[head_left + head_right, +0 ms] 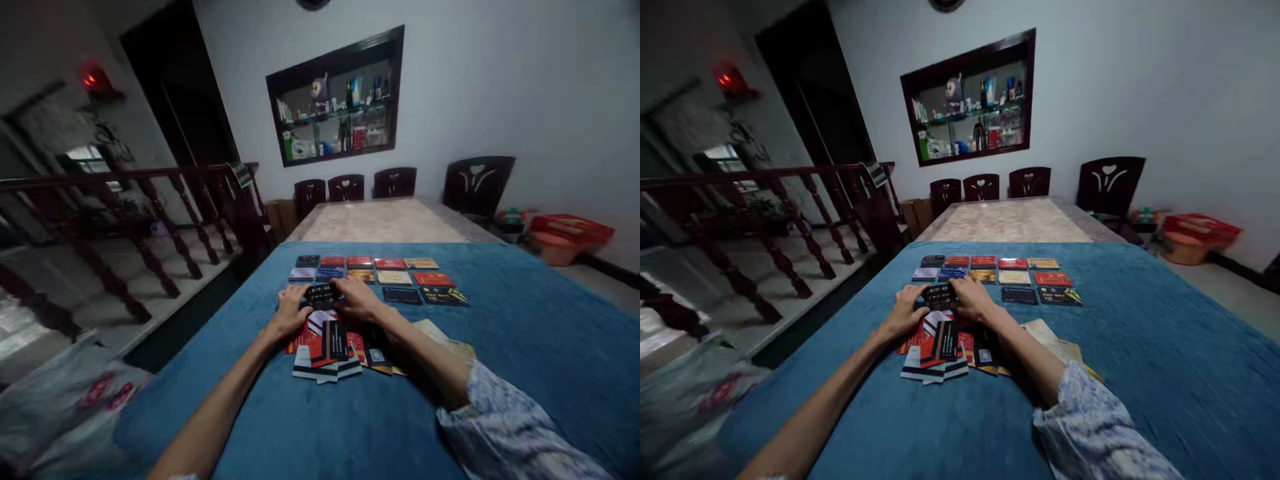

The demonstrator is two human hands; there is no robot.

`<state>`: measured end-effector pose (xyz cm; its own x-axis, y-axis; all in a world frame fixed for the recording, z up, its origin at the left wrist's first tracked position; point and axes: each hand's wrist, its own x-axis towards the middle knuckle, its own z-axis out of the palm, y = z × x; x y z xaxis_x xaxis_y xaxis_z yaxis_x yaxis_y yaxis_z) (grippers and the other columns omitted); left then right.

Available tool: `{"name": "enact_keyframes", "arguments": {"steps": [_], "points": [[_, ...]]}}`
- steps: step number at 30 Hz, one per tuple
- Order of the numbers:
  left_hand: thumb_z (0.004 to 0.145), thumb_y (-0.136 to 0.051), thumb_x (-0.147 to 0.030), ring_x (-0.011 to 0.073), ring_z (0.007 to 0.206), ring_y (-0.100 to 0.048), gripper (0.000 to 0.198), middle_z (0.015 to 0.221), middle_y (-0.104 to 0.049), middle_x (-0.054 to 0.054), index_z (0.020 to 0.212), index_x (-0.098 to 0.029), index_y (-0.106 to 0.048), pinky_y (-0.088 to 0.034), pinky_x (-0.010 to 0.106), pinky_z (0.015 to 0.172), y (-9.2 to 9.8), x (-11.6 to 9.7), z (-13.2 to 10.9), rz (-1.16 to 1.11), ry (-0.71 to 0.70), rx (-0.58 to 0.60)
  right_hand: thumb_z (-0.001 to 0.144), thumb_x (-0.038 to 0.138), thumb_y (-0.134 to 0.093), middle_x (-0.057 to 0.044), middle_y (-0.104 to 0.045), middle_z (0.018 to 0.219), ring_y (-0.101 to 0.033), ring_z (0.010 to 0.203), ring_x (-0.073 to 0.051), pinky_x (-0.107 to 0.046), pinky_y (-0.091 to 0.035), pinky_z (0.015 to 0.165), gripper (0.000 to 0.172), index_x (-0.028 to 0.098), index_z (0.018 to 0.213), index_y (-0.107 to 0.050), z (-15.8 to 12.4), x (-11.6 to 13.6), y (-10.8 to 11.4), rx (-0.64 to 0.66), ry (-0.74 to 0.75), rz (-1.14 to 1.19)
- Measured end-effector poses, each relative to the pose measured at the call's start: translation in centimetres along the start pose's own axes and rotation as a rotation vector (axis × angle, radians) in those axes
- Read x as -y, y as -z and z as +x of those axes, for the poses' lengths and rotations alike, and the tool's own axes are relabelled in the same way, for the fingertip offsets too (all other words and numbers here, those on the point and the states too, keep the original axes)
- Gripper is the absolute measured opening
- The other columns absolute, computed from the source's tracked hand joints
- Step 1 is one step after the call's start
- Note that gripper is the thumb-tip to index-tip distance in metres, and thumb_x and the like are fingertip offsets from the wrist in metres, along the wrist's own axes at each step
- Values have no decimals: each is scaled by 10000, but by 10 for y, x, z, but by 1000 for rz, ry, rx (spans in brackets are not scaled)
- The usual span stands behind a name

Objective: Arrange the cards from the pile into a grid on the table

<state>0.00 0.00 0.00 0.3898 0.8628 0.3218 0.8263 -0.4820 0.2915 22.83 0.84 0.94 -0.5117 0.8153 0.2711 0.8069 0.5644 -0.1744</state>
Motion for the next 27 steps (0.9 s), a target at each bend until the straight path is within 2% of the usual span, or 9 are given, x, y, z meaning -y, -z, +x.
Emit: {"name": "enact_keyframes", "arguments": {"steps": [8, 14, 27], "points": [[777, -648, -122, 312, 1247, -439, 552, 1313, -541, 107, 1319, -205, -576, -339, 504, 1050, 4, -2, 2, 8, -14, 9, 817, 353, -715, -143, -569, 1291, -456, 1193, -311, -431, -414, 964, 528, 169, 1293, -582, -3, -5, -1, -54, 35, -48], [791, -618, -120, 317, 1248, -420, 554, 1320, -535, 100, 1332, -225, -564, -325, 524, 1049, 4, -1, 3, 23, -38, 79, 819, 395, -717, -139, -574, 1251, -448, 1179, -315, -419, -422, 903, 526, 186, 1287, -601, -4, -3, 4, 6, 20, -51], [802, -609, -130, 307, 1250, -422, 528, 1306, -554, 94, 1318, -232, -569, -303, 519, 1050, 15, 4, 12, 53, -30, 180, 840, 427, -688, -145, -586, 1248, -464, 1167, -321, -420, -432, 886, 506, 164, 1267, -621, 3, 11, 17, 94, -35, -91]]}}
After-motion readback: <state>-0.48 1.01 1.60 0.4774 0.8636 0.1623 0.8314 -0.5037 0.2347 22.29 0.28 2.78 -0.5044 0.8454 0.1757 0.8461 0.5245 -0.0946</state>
